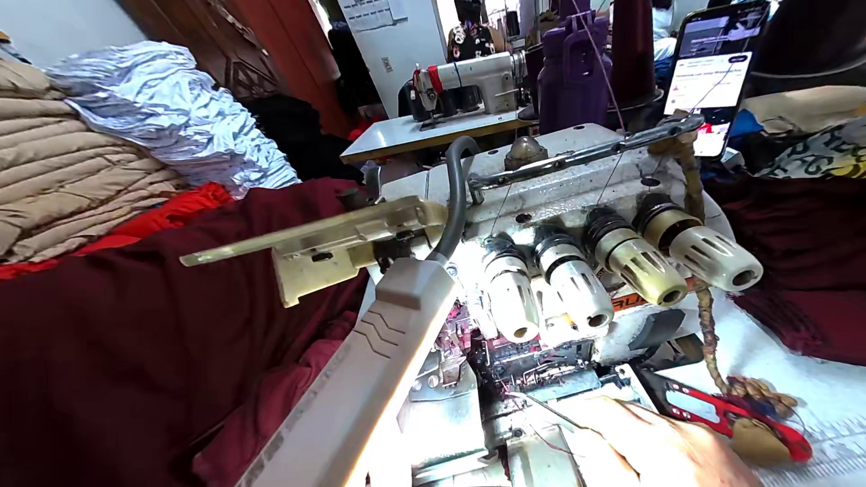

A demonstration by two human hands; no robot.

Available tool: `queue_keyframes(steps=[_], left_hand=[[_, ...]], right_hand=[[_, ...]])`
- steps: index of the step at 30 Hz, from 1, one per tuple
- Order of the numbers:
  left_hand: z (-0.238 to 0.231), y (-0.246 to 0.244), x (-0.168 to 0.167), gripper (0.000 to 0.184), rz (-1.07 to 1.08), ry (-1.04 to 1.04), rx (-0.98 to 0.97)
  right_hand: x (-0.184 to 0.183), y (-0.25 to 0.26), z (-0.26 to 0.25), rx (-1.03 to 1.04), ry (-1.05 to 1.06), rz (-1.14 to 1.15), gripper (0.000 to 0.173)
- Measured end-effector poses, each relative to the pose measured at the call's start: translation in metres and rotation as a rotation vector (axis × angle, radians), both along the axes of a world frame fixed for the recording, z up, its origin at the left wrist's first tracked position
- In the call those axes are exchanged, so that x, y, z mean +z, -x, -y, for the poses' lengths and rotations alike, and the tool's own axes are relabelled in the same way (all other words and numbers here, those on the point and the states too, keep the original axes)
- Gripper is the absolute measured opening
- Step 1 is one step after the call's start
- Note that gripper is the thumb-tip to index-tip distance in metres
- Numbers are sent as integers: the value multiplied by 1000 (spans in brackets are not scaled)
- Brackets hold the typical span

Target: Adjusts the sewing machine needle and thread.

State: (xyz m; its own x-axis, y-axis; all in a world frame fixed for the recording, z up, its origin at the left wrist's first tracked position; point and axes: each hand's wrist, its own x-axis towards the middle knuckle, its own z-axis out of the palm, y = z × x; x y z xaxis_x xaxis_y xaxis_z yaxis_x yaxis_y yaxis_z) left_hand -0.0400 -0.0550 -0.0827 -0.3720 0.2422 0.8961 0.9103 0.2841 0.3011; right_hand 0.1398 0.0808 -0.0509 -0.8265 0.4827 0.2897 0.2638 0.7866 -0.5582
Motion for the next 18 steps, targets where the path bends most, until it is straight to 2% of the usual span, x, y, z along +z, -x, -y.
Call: queue_keyframes(steps=[9,11,18], left_hand=[[0,0,-1,27,-56,-17,-48],[2,1,-2,25,-16,5,-72],[9,16,-18,30,-64,-57,-67]], right_hand=[[-6,11,8,-26,-3,-14,19],[-6,11,9,-31,-6,-7,20],[-9,12,11,-34,-18,24,19]])
